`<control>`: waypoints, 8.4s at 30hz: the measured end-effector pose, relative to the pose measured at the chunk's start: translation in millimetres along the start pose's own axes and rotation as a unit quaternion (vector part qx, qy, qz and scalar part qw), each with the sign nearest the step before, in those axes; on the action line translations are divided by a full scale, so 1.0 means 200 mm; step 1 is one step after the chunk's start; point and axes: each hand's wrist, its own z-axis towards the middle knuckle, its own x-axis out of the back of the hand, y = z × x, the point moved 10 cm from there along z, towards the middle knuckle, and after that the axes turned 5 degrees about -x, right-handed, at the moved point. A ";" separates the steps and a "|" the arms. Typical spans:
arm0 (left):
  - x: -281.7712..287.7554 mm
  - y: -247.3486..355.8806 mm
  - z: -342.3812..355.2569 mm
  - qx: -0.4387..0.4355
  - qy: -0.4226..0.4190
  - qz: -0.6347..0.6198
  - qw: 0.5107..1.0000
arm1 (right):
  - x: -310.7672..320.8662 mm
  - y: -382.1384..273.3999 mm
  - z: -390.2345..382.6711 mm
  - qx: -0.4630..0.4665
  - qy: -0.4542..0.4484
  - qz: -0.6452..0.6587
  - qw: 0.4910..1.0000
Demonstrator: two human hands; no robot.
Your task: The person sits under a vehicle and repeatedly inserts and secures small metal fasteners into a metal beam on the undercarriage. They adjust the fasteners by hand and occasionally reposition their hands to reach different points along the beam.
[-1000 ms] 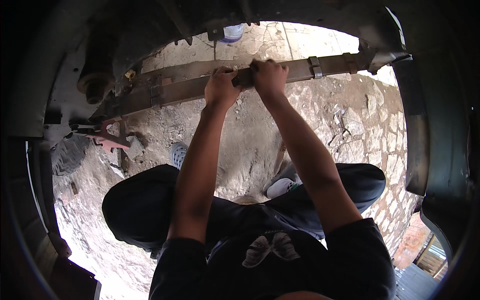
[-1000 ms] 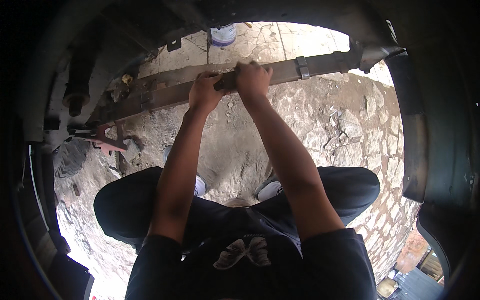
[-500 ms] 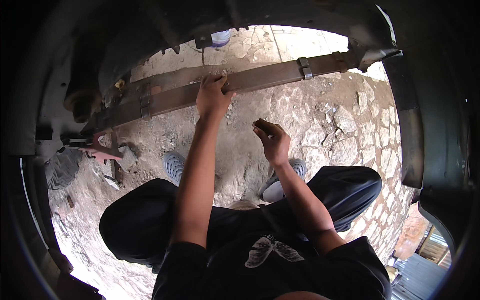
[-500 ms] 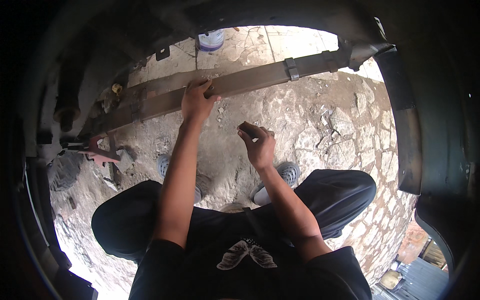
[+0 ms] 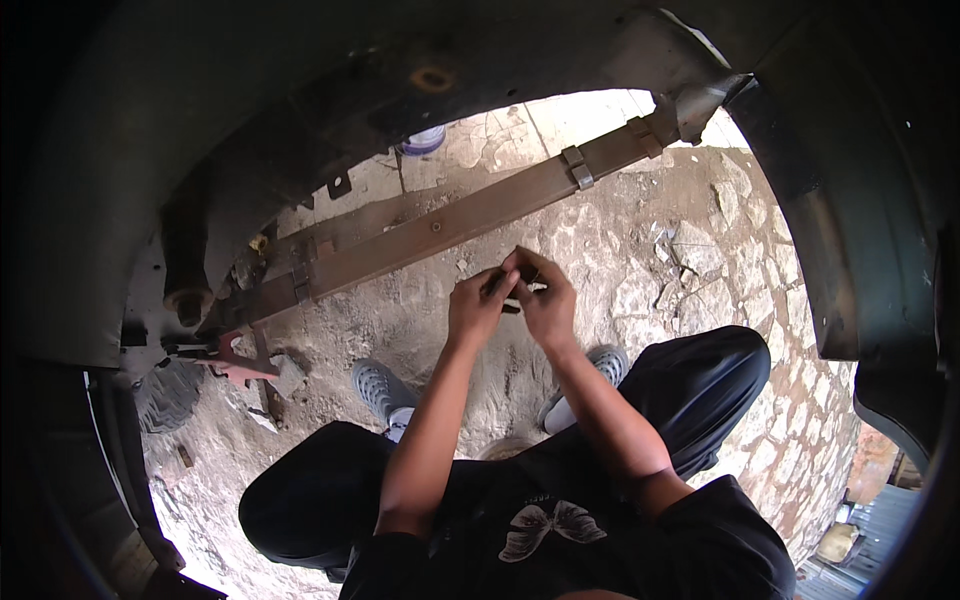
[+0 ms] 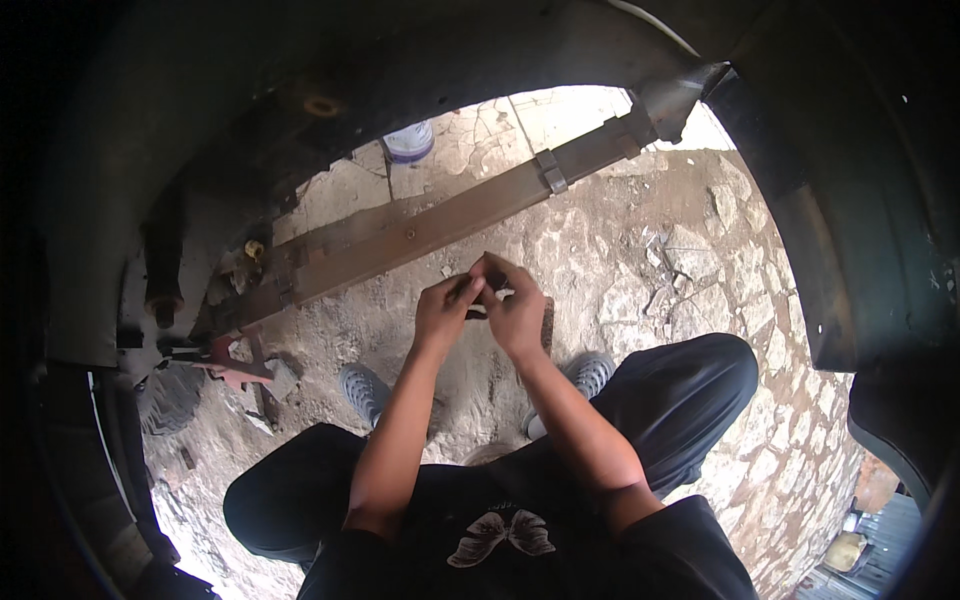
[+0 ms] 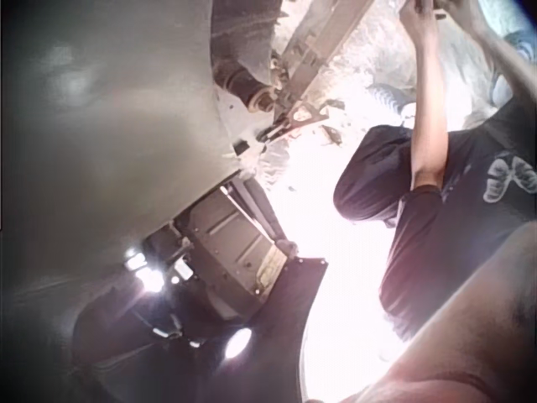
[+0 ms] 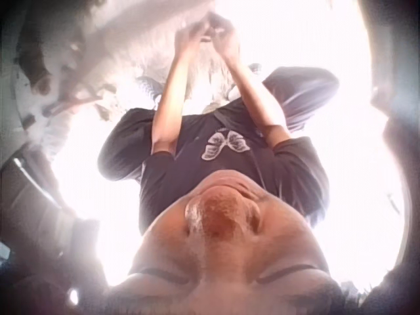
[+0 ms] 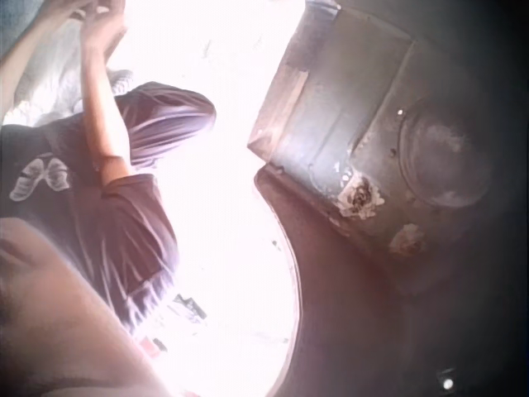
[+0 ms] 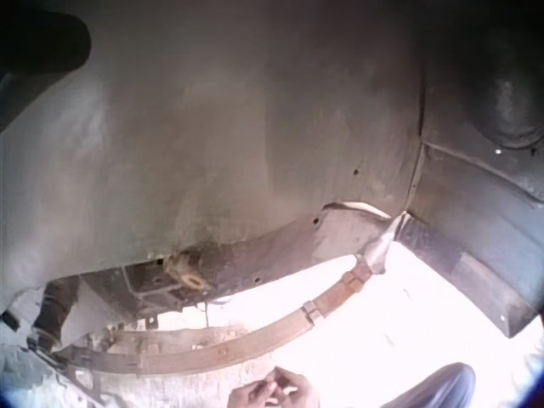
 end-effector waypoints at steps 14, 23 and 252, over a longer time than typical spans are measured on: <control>0.15 -0.15 -0.40 0.065 0.112 -0.177 0.976 | -0.18 0.00 -0.15 -0.141 -0.247 0.147 0.947; 0.10 -0.13 -0.37 -0.028 0.150 -0.084 0.985 | -0.19 0.18 -0.17 -0.159 -0.116 0.205 0.959; -0.02 0.27 -0.09 -0.092 0.136 -0.349 0.922 | 0.96 -0.80 0.27 0.110 -0.167 -0.426 0.882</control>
